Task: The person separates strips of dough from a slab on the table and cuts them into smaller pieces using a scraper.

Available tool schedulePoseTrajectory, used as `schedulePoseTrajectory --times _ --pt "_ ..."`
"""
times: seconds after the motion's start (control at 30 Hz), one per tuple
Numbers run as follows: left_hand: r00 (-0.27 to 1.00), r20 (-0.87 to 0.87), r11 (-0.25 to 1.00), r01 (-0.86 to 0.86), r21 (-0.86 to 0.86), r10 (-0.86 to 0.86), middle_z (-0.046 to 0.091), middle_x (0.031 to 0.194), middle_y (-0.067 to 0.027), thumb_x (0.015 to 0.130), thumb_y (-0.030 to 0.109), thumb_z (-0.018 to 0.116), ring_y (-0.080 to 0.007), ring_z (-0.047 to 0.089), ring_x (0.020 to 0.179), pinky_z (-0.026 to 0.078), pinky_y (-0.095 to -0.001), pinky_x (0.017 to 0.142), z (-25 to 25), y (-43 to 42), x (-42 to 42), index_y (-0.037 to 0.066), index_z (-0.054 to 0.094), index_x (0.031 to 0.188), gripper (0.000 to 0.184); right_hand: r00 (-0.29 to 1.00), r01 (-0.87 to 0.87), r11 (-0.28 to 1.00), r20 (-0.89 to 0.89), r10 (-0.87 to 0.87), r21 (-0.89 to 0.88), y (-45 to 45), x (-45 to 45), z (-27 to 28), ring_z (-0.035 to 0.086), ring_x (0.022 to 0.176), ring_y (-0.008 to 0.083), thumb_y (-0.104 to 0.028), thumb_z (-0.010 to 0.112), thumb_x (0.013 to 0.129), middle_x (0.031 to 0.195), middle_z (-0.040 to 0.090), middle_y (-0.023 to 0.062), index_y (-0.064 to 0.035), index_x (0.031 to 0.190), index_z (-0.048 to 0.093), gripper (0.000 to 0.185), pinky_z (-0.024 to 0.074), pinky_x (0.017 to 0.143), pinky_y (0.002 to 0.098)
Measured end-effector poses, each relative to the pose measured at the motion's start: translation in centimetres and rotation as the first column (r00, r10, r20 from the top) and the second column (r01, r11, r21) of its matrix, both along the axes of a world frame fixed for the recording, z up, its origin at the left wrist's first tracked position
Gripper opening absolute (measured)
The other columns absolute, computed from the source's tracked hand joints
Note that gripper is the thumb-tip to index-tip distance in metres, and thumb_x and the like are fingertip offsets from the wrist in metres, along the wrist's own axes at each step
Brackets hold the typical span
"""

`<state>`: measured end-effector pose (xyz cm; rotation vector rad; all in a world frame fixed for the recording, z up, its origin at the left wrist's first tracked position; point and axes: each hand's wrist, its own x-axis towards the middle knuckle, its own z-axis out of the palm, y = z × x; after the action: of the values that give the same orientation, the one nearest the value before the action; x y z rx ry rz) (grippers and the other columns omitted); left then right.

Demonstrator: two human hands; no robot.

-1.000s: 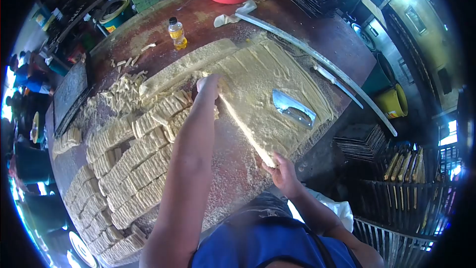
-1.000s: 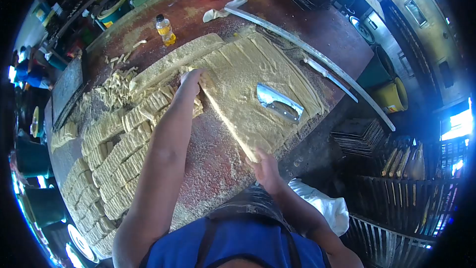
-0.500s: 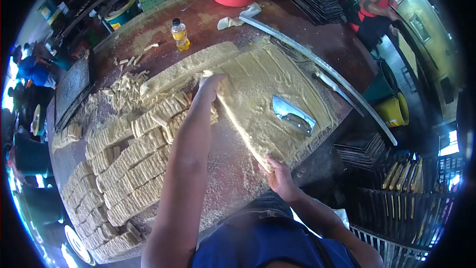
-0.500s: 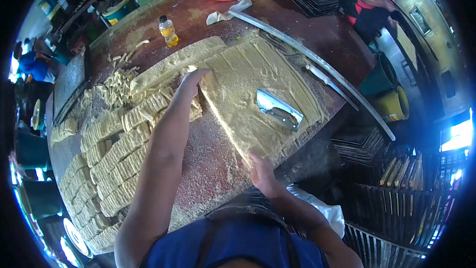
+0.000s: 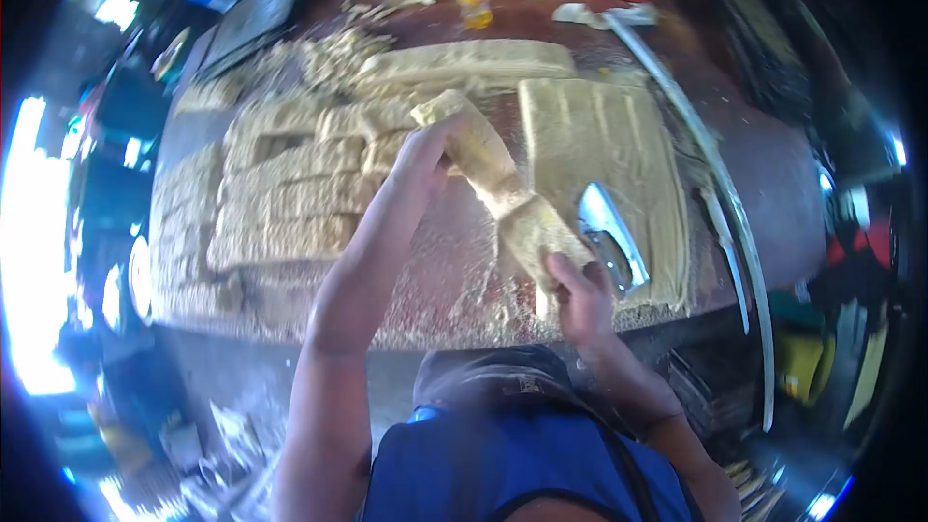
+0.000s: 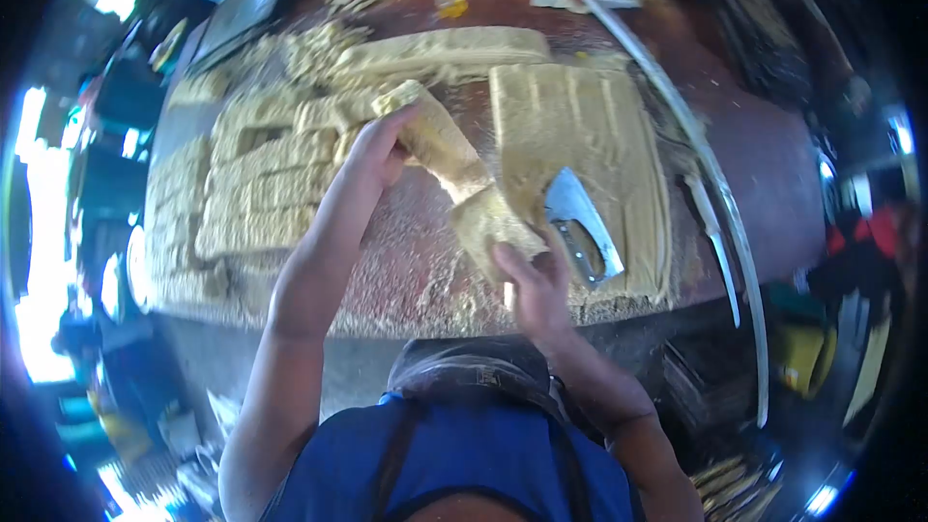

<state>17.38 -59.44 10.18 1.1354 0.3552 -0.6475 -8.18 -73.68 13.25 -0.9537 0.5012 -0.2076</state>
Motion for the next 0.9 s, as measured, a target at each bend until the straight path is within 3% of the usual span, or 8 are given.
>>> schedulePoseTrajectory --times 0.4,0.53,0.57,0.63,0.67,0.73,0.8,0.9 --pt "0.723 0.228 0.72 -0.685 0.111 0.652 0.062 0.119 -0.0125 0.091 0.015 0.073 -0.0249 0.064 0.108 0.054 -0.0376 0.091 -1.6 25.5 -18.0 -0.001 0.05 0.133 0.051 0.822 -0.458 0.781 -0.133 0.554 0.425 4.0 1.5 -5.8 0.066 0.106 0.0201 -0.014 0.071 0.091 0.118 0.067 0.0121 0.0039 0.128 0.057 0.043 0.056 0.093 0.0341" --pt "0.737 0.241 0.701 -0.676 0.229 0.632 0.061 0.123 -0.0148 0.09 0.018 0.075 -0.0278 0.06 0.116 0.049 -0.041 0.1 -7.0 30.9 -19.8 -0.003 0.049 0.134 0.055 0.746 -0.524 0.786 -0.269 0.61 0.328 4.2 1.0 -9.3 0.067 0.103 0.0205 -0.019 0.076 0.089 0.117 0.068 0.0112 0.0034 0.132 0.054 0.053 0.0561 0.088 0.0312" --pt "0.671 0.436 0.432 -0.73 0.529 0.6 0.06 0.127 -0.0164 0.09 0.019 0.075 -0.0293 0.057 0.121 0.046 -0.0427 0.105 -8.6 31.8 -20.1 -0.004 0.048 0.135 0.058 0.682 -0.653 0.756 -0.406 0.609 0.037 3.7 1.0 -9.1 0.067 0.104 0.0224 -0.022 0.077 0.088 0.116 0.068 0.0131 0.0026 0.133 0.053 0.056 0.0562 0.089 0.034" --pt "0.688 0.704 -0.086 -0.702 0.707 0.177 0.053 0.142 -0.0213 0.087 0.021 0.077 -0.0344 0.045 0.137 0.033 -0.0452 0.118 -8.5 32.2 -20.0 -0.004 0.043 0.143 0.07 0.653 -0.721 0.648 -0.553 0.518 -0.244 3.0 0.4 -9.1 0.067 0.104 0.0242 -0.024 0.078 0.087 0.115 0.068 0.0149 0.0018 0.134 0.052 0.059 0.0562 0.09 0.0367" --pt "0.695 0.699 -0.047 -0.703 0.71 0.166 0.053 0.142 -0.0213 0.087 0.021 0.077 -0.0344 0.045 0.137 0.033 -0.0452 0.118 -8.2 32.7 -19.5 -0.004 0.043 0.143 0.07 0.704 -0.708 0.501 -0.546 0.453 -0.498 2.7 0.0 -9.3 0.066 0.109 0.0281 -0.025 0.08 0.084 0.119 0.066 0.0165 0.0005 0.137 0.049 0.067 0.0541 0.094 0.0378" --pt "0.626 0.589 0.292 -0.518 0.804 -0.511 0.047 0.149 -0.0192 0.083 0.022 0.081 -0.0357 0.04 0.141 0.031 -0.0457 0.12 -6.7 32.8 -18.6 0.002 0.041 0.148 0.079 0.762 -0.639 0.293 -0.536 0.364 -0.711 3.4 -0.5 -8.0 0.064 0.113 0.032 -0.026 0.083 0.08 0.123 0.064 0.0181 -0.0007 0.141 0.046 0.075 0.0519 0.099 0.0389" --pt "0.642 0.412 0.531 -0.008 0.847 -0.647 0.05 0.147 -0.0166 0.073 0.033 0.088 -0.0358 0.043 0.139 0.034 -0.0465 0.117 -5.1 29.0 -16.8 0.007 0.047 0.145 0.087 0.792 -0.489 -0.051 -0.467 0.393 -0.871 5.3 -0.6 -5.6 0.051 0.13 0.0367 -0.021 0.085 0.077 0.139 0.053 0.0205 -0.0057 0.144 0.043 0.081 0.0437 0.11 0.0422" --pt "0.226 0.294 0.306 0.018 0.952 -0.929 0.052 0.143 -0.0167 0.072 0.037 0.088 -0.0345 0.048 0.135 0.039 -0.047 0.112 -3.8 23.7 -16.1 0.005 0.047 0.143 0.088 0.72 -0.555 -0.184 -0.579 0.382 -0.812 8.0 0.4 -5.8 0.042 0.137 0.0379 -0.007 0.083 0.069 0.145 0.045 0.0182 -0.0072 0.144 0.043 0.085 0.04 0.114 0.0433"
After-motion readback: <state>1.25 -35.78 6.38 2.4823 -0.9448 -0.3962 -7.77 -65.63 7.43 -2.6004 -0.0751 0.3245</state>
